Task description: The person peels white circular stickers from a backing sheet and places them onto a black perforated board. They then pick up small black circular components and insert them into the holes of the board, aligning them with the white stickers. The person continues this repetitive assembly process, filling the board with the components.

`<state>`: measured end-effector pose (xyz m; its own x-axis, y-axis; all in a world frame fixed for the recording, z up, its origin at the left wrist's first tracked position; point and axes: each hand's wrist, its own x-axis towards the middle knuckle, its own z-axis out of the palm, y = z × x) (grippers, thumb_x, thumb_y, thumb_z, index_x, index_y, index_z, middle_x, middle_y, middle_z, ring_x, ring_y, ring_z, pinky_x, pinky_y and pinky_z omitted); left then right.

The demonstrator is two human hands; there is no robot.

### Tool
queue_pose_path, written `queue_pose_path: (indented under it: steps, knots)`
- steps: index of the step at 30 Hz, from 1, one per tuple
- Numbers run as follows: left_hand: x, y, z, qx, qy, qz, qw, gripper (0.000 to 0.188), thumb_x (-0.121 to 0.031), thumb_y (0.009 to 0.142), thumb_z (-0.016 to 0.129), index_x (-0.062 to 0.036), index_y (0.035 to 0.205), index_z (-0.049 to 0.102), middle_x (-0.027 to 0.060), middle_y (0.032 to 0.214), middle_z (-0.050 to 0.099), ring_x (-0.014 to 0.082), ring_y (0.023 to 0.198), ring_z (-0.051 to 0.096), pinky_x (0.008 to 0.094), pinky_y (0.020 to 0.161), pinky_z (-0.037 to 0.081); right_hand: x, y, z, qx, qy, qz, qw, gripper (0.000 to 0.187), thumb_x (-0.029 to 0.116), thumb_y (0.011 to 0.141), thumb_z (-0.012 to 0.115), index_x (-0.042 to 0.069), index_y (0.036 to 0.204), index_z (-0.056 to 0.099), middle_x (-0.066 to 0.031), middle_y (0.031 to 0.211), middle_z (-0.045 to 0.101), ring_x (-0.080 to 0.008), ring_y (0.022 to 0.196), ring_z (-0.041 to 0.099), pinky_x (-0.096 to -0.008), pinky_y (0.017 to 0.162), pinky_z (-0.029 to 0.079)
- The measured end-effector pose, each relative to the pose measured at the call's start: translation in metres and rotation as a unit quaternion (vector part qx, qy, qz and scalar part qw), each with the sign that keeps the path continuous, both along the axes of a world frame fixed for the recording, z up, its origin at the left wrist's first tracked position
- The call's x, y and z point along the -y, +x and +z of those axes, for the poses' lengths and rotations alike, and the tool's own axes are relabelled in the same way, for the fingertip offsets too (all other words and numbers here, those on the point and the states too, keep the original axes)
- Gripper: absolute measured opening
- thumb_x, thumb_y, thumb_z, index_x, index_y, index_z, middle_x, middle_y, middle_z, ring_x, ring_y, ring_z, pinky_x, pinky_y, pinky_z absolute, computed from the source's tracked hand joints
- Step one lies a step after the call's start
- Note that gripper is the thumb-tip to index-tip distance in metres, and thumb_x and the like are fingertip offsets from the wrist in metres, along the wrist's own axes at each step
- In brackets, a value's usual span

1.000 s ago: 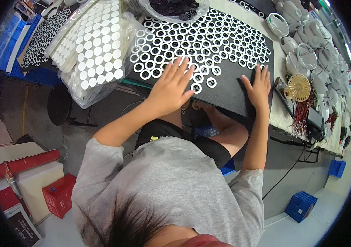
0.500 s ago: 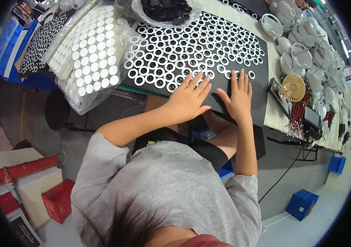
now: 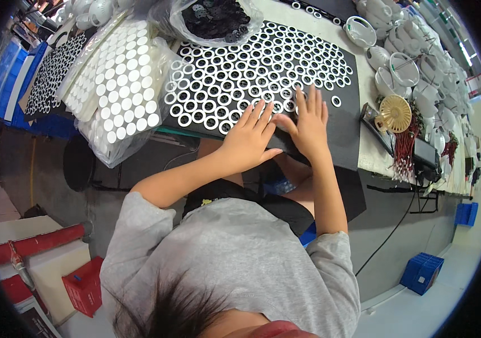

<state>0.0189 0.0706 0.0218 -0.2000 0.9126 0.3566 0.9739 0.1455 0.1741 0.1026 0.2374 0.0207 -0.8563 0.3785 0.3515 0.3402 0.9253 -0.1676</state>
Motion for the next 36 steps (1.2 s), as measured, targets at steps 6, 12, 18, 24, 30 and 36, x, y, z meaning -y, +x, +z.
queue_pose_path:
  steps: [6,12,18,24,30,36]
  knots:
    - [0.001,0.0,0.004,0.005,0.026,-0.005,1.0,0.071,-0.046,0.083,0.054,0.0071,0.127,0.038,0.0271,0.136,0.032,0.0409,0.129,0.027,0.0489,0.105,0.023,-0.034,0.025,-0.002,0.025,0.013,-0.107,0.994,0.078,0.055,0.081,0.052,-0.001,0.133,0.035,-0.0292,0.139,0.027,-0.0411,0.13,0.025,-0.0487,0.105,0.019]
    - [0.001,-0.001,0.001,-0.003,0.007,0.019,1.0,0.072,-0.046,0.083,0.054,0.0089,0.127,0.038,0.0281,0.135,0.033,0.0409,0.129,0.028,0.0495,0.105,0.023,-0.024,0.029,-0.002,0.031,-0.011,-0.022,0.999,0.077,0.053,0.081,0.053,-0.001,0.132,0.035,-0.0292,0.138,0.028,-0.041,0.13,0.026,-0.0476,0.106,0.02]
    - [0.006,-0.005,0.012,-0.006,0.023,0.043,0.999,0.07,-0.044,0.083,0.056,0.0077,0.127,0.038,0.0265,0.136,0.033,0.0421,0.128,0.028,0.0507,0.105,0.021,0.01,0.039,0.008,0.032,-0.03,0.006,0.999,0.079,0.054,0.08,0.054,-0.001,0.133,0.034,-0.0278,0.139,0.028,-0.0404,0.13,0.025,-0.0481,0.106,0.019]
    - [0.017,-0.022,0.015,-0.023,0.0,0.103,0.994,0.069,-0.046,0.083,0.054,0.0014,0.13,0.039,0.025,0.137,0.031,0.0419,0.129,0.026,0.0512,0.106,0.019,0.032,0.043,0.009,0.033,-0.012,0.033,0.999,0.08,0.057,0.079,0.053,0.0,0.132,0.036,-0.0273,0.138,0.029,-0.0412,0.129,0.027,-0.0492,0.105,0.02]
    - [0.017,-0.03,0.004,-0.023,-0.023,0.12,0.992,0.07,-0.052,0.085,0.048,-0.0004,0.132,0.038,0.0234,0.139,0.03,0.0403,0.131,0.023,0.0505,0.106,0.018,0.054,0.045,0.011,0.034,-0.026,0.067,0.997,0.078,0.055,0.078,0.055,0.002,0.132,0.037,-0.027,0.138,0.029,-0.0405,0.128,0.028,-0.0502,0.104,0.021]
    - [0.016,-0.03,0.002,-0.033,-0.032,0.122,0.991,0.071,-0.053,0.086,0.045,-0.0004,0.132,0.037,0.0233,0.14,0.029,0.0398,0.131,0.024,0.0504,0.106,0.02,0.063,0.041,0.011,0.029,-0.038,0.112,0.993,0.076,0.054,0.075,0.059,0.006,0.131,0.04,-0.0266,0.138,0.029,-0.039,0.128,0.03,-0.0505,0.103,0.022]
